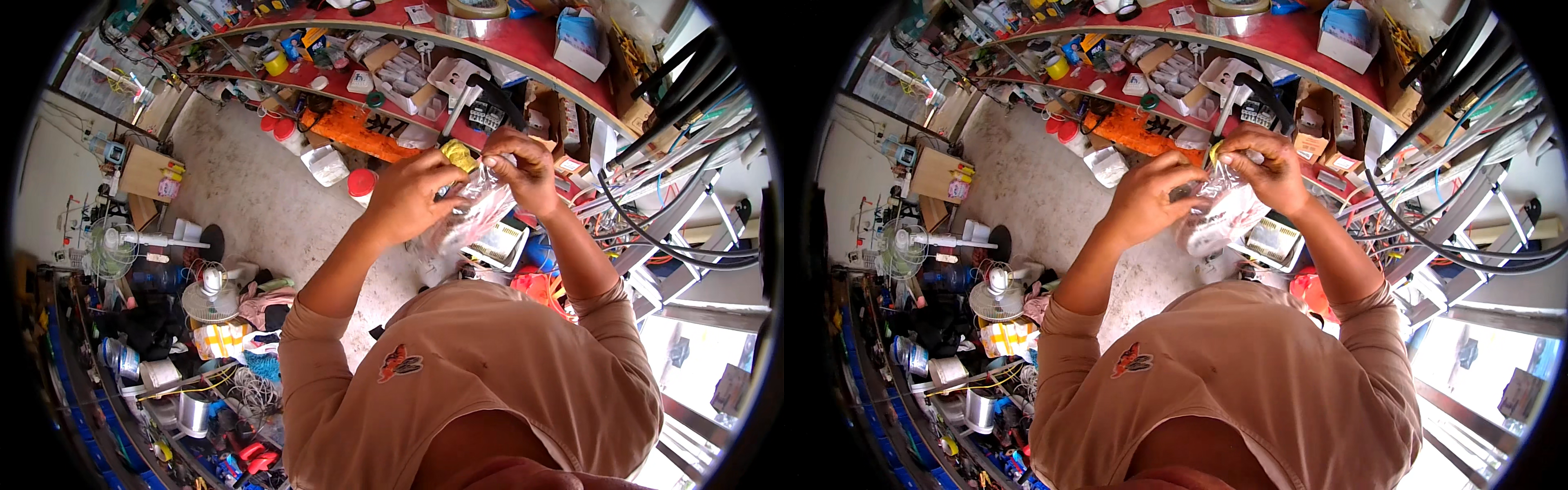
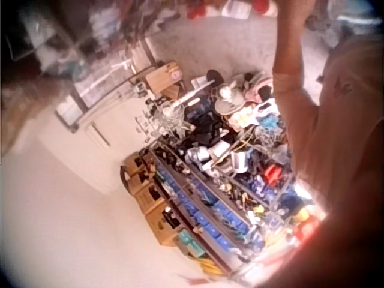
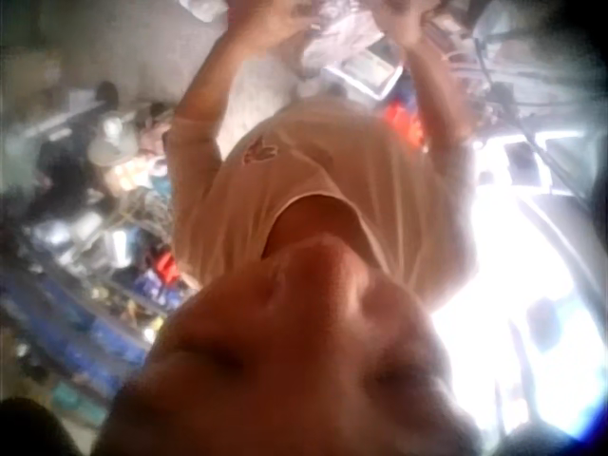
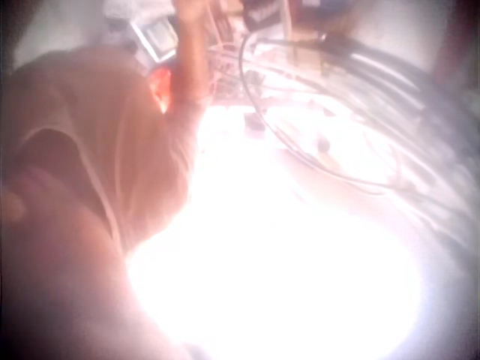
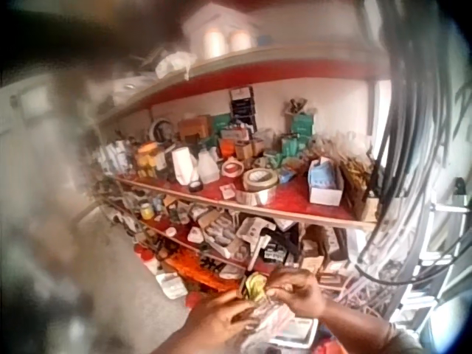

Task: The person uses a cordless drill to attach white plastic brackets to a black curved frame. They then move to a stainless steel range hood, using a marker to mark positions on the metal surface. Finally, they walk into a cluttered storage room and retrieve a roll of white tape from a shelf.

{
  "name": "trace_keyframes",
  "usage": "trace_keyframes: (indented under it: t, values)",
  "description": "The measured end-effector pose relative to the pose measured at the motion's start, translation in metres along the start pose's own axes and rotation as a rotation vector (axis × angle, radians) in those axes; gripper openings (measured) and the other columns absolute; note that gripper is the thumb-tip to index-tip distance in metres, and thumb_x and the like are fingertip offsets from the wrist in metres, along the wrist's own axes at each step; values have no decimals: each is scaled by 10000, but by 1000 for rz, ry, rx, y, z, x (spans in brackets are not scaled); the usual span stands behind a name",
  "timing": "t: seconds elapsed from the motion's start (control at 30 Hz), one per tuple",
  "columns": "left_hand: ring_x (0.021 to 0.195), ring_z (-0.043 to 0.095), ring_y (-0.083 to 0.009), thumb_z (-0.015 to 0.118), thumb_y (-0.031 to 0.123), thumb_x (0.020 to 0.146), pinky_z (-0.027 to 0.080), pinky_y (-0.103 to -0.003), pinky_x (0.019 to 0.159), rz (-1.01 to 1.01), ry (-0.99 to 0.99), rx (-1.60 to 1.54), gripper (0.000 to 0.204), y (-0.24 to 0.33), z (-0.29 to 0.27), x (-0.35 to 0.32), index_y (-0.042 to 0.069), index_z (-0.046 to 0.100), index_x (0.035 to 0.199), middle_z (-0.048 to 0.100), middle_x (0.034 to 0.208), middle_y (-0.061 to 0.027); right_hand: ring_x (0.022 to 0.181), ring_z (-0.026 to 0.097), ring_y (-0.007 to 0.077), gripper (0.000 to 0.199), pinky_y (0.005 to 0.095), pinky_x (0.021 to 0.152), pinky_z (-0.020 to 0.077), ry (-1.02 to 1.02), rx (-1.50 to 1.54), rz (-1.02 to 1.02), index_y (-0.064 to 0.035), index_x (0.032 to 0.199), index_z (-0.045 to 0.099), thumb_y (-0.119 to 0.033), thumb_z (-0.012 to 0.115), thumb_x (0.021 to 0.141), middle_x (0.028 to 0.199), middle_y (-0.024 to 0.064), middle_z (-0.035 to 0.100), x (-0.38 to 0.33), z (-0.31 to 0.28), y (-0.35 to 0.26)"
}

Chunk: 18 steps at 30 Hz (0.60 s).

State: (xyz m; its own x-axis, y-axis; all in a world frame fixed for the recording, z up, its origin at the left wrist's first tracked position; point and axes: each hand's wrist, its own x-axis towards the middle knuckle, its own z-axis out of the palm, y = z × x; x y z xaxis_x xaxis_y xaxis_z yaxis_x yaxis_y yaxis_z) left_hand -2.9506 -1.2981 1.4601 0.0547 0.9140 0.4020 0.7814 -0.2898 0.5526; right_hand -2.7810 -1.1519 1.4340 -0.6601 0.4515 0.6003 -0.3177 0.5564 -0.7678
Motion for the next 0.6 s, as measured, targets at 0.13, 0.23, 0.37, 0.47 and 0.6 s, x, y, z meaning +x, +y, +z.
trace_keyframes:
  t: [0.13,0.23,0.37,0.47,0.6]
  values:
    - [893,598,-307,779,360,698,489,-415,739,-68,-1,96,529,3,19,-6,104,589,1120,567,986,-104,781,558,167,78,282,683,456,17,-58,38,39,866,628,-22,670,842,845,74,594,-5,11,4]
    - [941,583,-316,789,287,698,479,-408,786,-132,28,192,591,9,21,-8,119,543,1208,571,1035,-90,777,611,216,92,317,690,484,34,-72,76,16,850,653,-19,717,793,820,99,640,-4,18,3]
    - [878,591,-324,794,311,660,476,-425,743,-118,71,304,540,-6,31,-15,70,558,1082,571,962,-129,772,610,210,66,301,686,486,32,-101,65,25,845,650,8,697,801,824,100,629,-1,26,2]
    - [864,594,-328,791,271,647,478,-435,739,-123,17,307,499,-11,29,-17,61,553,1032,580,938,-133,774,603,186,53,287,690,485,56,16,157,32,850,650,15,684,813,840,93,622,-10,33,10]
    - [863,599,-331,758,180,663,484,-441,730,-174,-47,299,422,-11,40,-27,37,546,999,590,913,-140,781,590,159,55,280,691,482,33,42,202,39,874,650,20,673,828,847,84,612,-17,37,13]
